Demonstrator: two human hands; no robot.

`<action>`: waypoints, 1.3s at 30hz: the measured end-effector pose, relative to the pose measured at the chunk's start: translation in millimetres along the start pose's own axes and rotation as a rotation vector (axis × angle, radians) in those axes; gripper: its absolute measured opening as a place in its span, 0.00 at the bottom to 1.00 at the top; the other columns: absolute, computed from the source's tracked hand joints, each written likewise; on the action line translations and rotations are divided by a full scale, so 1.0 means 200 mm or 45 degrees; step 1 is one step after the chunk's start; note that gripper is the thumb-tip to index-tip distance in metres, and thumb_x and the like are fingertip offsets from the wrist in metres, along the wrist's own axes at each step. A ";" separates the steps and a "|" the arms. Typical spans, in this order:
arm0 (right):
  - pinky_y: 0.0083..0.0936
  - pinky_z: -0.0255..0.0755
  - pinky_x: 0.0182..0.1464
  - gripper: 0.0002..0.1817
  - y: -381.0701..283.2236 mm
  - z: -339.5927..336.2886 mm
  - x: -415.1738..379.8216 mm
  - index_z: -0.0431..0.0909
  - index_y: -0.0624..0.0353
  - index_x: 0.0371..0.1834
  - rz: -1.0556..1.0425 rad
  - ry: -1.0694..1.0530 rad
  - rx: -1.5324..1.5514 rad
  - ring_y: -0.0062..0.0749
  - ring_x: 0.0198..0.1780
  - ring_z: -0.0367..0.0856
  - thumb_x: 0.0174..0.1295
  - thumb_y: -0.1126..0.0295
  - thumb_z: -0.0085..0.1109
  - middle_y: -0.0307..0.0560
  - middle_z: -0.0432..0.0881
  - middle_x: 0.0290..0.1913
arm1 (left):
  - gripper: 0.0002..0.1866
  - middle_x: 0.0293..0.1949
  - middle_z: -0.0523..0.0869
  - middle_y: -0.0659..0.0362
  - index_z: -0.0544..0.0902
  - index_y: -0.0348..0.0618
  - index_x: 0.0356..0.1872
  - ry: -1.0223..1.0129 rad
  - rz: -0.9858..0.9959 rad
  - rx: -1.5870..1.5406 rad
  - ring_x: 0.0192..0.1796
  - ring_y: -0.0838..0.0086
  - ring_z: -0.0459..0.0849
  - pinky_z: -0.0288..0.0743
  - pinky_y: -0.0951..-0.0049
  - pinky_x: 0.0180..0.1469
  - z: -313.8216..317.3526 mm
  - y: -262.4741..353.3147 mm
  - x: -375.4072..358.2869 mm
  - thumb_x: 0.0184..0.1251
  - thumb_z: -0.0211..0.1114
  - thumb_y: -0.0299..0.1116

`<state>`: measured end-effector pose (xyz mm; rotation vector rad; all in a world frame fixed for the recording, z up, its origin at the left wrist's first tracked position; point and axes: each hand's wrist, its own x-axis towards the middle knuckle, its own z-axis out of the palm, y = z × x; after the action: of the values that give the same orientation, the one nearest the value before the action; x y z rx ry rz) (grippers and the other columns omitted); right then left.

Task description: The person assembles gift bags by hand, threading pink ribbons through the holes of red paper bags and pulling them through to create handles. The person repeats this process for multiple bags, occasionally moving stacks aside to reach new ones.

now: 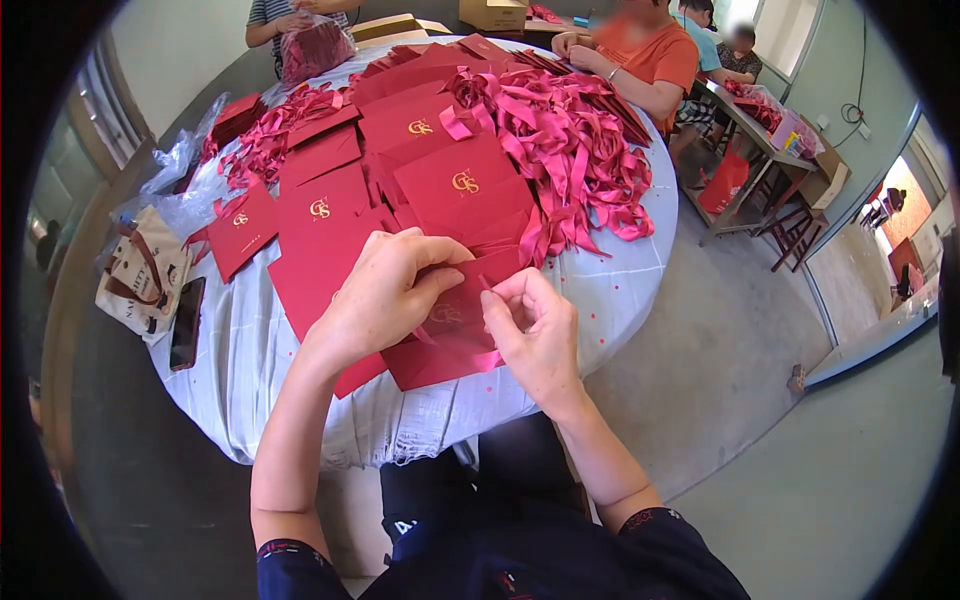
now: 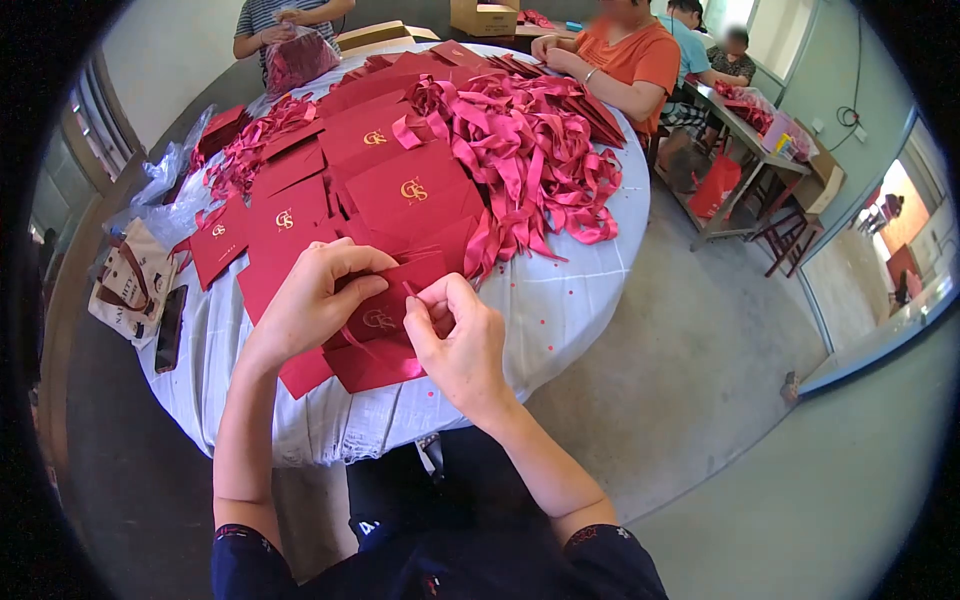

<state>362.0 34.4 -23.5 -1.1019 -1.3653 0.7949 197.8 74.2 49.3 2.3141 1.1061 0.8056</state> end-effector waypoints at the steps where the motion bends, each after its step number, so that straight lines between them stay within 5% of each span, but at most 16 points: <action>1: 0.12 0.65 0.27 0.04 0.00 0.00 0.00 0.74 0.62 0.31 -0.003 0.002 -0.001 0.10 0.24 0.73 0.63 0.76 0.59 0.35 0.78 0.23 | 0.09 0.27 0.84 0.50 0.85 0.37 0.40 -0.001 -0.033 -0.022 0.35 0.60 0.82 0.70 0.65 0.45 0.00 0.01 0.00 0.58 0.62 0.25; 10: 0.13 0.61 0.22 0.06 -0.13 -0.08 0.01 0.73 0.62 0.27 -0.096 -0.027 -0.190 0.09 0.20 0.69 0.60 0.78 0.59 0.33 0.75 0.18 | 0.09 0.24 0.78 0.57 0.85 0.40 0.41 0.152 0.160 0.215 0.31 0.70 0.72 0.61 0.71 0.45 0.05 0.13 -0.07 0.58 0.65 0.23; 16: 0.18 0.67 0.23 0.05 -0.15 -0.10 0.04 0.72 0.65 0.28 -0.266 -0.003 -0.367 0.15 0.19 0.75 0.60 0.79 0.58 0.42 0.78 0.18 | 0.12 0.25 0.79 0.59 0.84 0.42 0.44 0.237 0.304 0.480 0.31 0.70 0.73 0.62 0.71 0.44 0.10 0.20 -0.08 0.58 0.63 0.22; 22: 0.21 0.72 0.28 0.07 -0.12 -0.15 0.06 0.75 0.65 0.35 -0.372 -0.079 -0.326 0.22 0.25 0.79 0.57 0.79 0.63 0.44 0.81 0.26 | 0.14 0.27 0.80 0.59 0.83 0.43 0.47 0.277 0.284 0.454 0.31 0.69 0.74 0.63 0.70 0.46 0.11 0.18 -0.08 0.59 0.63 0.23; 26: 0.27 0.73 0.42 0.16 -0.17 -0.22 0.12 0.75 0.61 0.42 -0.655 -0.002 -0.610 0.35 0.39 0.76 0.49 0.80 0.68 0.48 0.73 0.40 | 0.14 0.30 0.81 0.59 0.79 0.41 0.47 0.295 0.281 0.418 0.33 0.67 0.77 0.64 0.69 0.47 0.12 0.19 -0.09 0.58 0.64 0.22; 34: 0.30 0.68 0.50 0.09 -0.25 -0.32 0.32 0.80 0.62 0.34 -0.828 -0.582 -0.789 0.38 0.47 0.71 0.53 0.70 0.66 0.49 0.67 0.42 | 0.14 0.36 0.82 0.56 0.73 0.37 0.41 0.389 0.325 0.418 0.37 0.64 0.80 0.65 0.66 0.48 0.17 0.16 -0.10 0.55 0.67 0.20; 36: 0.28 0.67 0.51 0.11 -0.28 -0.36 0.39 0.81 0.61 0.35 -0.499 -1.058 -0.459 0.35 0.49 0.71 0.55 0.66 0.67 0.47 0.68 0.43 | 0.15 0.36 0.82 0.55 0.73 0.37 0.41 0.374 0.309 0.415 0.38 0.63 0.80 0.66 0.66 0.48 0.17 0.17 -0.11 0.55 0.67 0.20; 39: 0.26 0.68 0.51 0.12 -0.28 -0.34 0.49 0.83 0.61 0.35 -0.353 -1.203 -0.525 0.34 0.49 0.71 0.59 0.62 0.65 0.45 0.69 0.42 | 0.15 0.36 0.82 0.55 0.73 0.37 0.42 0.388 0.301 0.431 0.39 0.61 0.80 0.66 0.65 0.49 0.17 0.19 -0.12 0.55 0.68 0.20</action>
<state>428.3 98.5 69.9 -0.8106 -2.5031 0.8848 229.0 29.0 40.3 2.7065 1.1836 1.1697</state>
